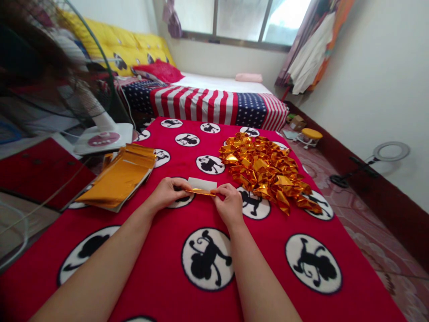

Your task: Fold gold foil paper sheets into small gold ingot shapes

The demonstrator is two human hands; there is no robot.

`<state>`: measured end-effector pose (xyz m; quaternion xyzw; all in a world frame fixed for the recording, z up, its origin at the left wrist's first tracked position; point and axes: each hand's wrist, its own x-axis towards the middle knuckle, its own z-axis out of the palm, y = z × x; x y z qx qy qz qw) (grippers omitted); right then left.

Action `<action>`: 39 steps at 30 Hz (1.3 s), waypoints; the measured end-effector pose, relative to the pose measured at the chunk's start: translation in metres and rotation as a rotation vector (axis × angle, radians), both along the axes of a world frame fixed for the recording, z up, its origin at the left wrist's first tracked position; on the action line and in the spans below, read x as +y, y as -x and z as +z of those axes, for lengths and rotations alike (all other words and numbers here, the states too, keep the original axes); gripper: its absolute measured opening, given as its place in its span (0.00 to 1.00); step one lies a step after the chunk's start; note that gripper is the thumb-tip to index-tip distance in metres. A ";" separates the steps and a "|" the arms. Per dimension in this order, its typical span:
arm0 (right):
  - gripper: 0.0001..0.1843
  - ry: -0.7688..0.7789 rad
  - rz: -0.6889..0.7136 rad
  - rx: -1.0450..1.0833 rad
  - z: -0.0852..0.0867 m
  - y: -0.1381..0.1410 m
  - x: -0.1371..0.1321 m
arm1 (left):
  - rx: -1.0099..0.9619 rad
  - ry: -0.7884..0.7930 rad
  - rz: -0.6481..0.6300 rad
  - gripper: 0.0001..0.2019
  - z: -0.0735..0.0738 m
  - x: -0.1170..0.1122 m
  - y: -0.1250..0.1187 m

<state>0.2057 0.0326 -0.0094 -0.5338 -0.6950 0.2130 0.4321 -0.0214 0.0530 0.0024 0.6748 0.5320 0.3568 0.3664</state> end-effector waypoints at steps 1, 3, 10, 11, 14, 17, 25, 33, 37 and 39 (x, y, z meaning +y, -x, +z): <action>0.07 0.002 0.000 -0.002 0.001 0.000 0.000 | -0.003 -0.001 -0.007 0.09 0.000 0.000 0.000; 0.07 0.005 0.002 -0.007 0.002 0.000 -0.001 | -0.010 0.005 -0.023 0.09 0.000 0.000 0.001; 0.12 0.005 0.011 -0.057 0.005 -0.001 -0.002 | -0.060 -0.001 -0.115 0.08 0.006 0.000 0.003; 0.14 0.006 0.012 -0.070 0.005 -0.001 -0.003 | -0.056 -0.006 -0.129 0.07 0.006 0.000 0.004; 0.19 0.018 0.016 -0.102 0.008 -0.002 -0.004 | -0.014 -0.037 -0.158 0.08 0.007 0.000 0.006; 0.22 0.041 0.018 -0.117 0.011 -0.002 -0.006 | 0.056 -0.084 -0.196 0.08 0.009 0.000 0.008; 0.12 0.037 0.023 -0.097 0.011 -0.001 -0.006 | 0.280 -0.147 -0.046 0.04 0.007 -0.003 -0.005; 0.07 -0.022 -0.042 -0.232 0.012 0.005 -0.007 | 0.397 -0.165 -0.040 0.09 0.012 -0.009 -0.012; 0.02 -0.050 -0.099 -0.370 0.019 0.016 -0.010 | 0.443 -0.174 -0.021 0.09 0.012 -0.010 -0.015; 0.02 -0.074 -0.134 -0.414 0.022 0.023 -0.012 | 0.451 -0.169 -0.012 0.09 0.011 -0.010 -0.017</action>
